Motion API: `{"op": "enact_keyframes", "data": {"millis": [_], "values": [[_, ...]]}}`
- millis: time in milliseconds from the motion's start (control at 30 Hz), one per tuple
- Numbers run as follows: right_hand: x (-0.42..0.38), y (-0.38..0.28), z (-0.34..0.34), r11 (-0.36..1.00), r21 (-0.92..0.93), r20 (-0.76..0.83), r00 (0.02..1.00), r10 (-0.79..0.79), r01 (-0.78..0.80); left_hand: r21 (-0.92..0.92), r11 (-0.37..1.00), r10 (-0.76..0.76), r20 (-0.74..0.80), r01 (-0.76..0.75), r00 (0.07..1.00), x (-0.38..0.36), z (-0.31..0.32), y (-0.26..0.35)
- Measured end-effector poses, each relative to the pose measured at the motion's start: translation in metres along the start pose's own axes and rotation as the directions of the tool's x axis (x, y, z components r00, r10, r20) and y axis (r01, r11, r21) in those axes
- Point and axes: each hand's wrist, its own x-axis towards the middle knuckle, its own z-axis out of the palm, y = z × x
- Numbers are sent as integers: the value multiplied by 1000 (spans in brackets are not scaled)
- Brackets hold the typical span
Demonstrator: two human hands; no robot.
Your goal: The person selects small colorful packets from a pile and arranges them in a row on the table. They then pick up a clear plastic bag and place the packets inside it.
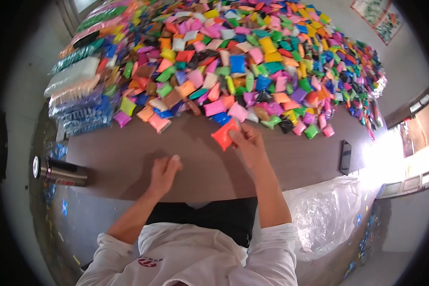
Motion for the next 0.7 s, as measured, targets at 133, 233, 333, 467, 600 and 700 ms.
{"op": "enact_keyframes", "data": {"millis": [133,233,333,467,600,700], "values": [[-19,27,52,979,94,91,981,173,-181,-55,996,-62,36,64,997,2,9,7],[-21,42,64,955,130,216,948,235,-266,-74,989,-114,193,131,974,3,-7,3],[-14,43,69,924,75,239,907,348,-374,-89,996,33,231,-12,972,4,-12,-1],[-18,45,95,900,223,142,926,350,-374,-16,999,40,259,-37,965,-2,-17,-3],[-37,45,103,956,75,115,955,273,-283,-65,998,9,250,7,968,-4,-17,-7],[-37,44,105,981,-18,108,975,193,-192,-29,1000,1,281,7,960,-4,-22,1]]}}
